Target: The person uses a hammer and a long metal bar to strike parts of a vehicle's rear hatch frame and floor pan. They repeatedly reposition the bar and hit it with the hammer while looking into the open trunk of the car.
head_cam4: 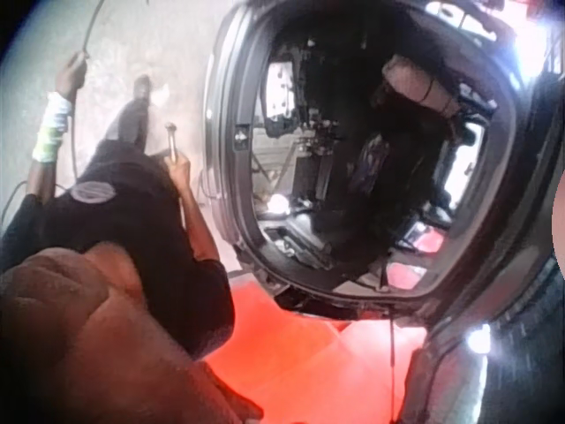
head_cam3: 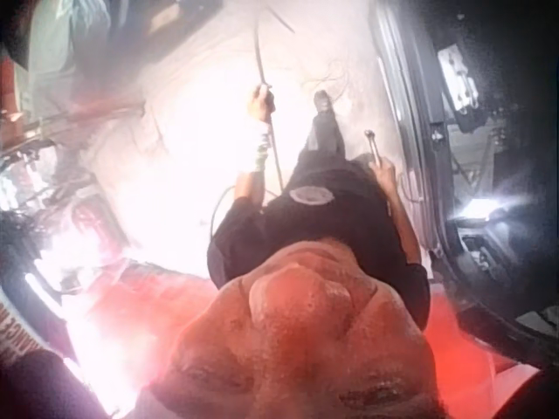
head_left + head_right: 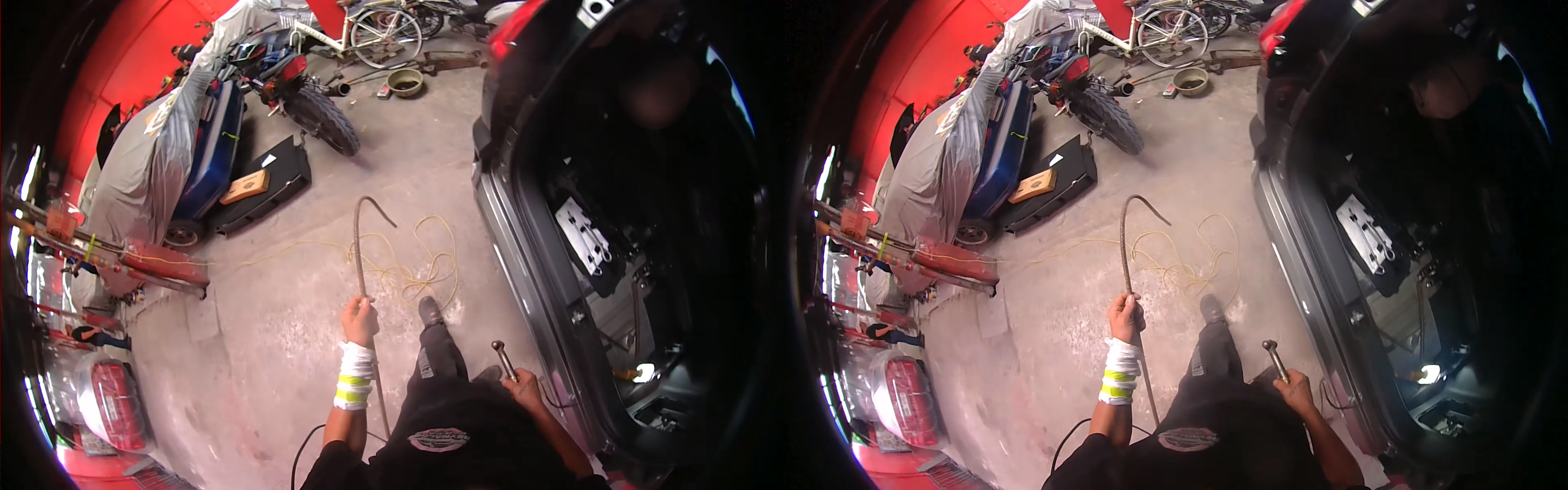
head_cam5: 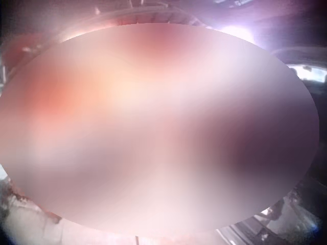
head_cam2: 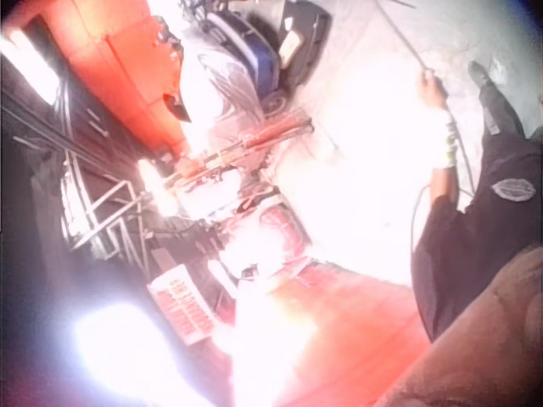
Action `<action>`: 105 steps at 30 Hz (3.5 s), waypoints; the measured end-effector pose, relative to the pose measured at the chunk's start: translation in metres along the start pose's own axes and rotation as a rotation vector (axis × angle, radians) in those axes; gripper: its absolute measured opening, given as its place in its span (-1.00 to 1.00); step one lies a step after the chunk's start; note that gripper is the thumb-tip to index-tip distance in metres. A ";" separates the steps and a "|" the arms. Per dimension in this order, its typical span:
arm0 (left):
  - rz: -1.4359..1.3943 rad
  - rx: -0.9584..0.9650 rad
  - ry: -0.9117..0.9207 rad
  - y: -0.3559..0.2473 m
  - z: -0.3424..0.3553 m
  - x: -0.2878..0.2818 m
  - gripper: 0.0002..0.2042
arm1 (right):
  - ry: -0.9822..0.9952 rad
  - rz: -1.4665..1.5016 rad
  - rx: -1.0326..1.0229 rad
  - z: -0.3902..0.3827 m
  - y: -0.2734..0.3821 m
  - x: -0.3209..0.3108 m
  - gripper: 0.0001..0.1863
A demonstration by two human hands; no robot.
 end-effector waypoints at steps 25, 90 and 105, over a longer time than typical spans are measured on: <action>0.330 -0.419 -0.068 0.054 0.252 -0.151 -0.84 | -0.906 -0.051 0.079 0.277 0.192 -0.012 -0.68; 0.740 -0.191 0.205 -0.040 0.770 0.044 -0.71 | 0.764 0.781 -1.028 0.493 0.914 0.002 -0.91; 0.681 -0.149 0.149 -0.043 1.004 0.228 -0.86 | 0.429 1.068 -0.902 0.666 1.114 -0.147 -0.90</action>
Point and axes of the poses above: each hand's wrist, its own z-axis towards the middle knuckle, its own x-axis out of the palm, y = z × x, the point moved 1 cm from there along z, towards the middle knuckle, and after that the axes turned 5 degrees about x, right-handed, at the moved point
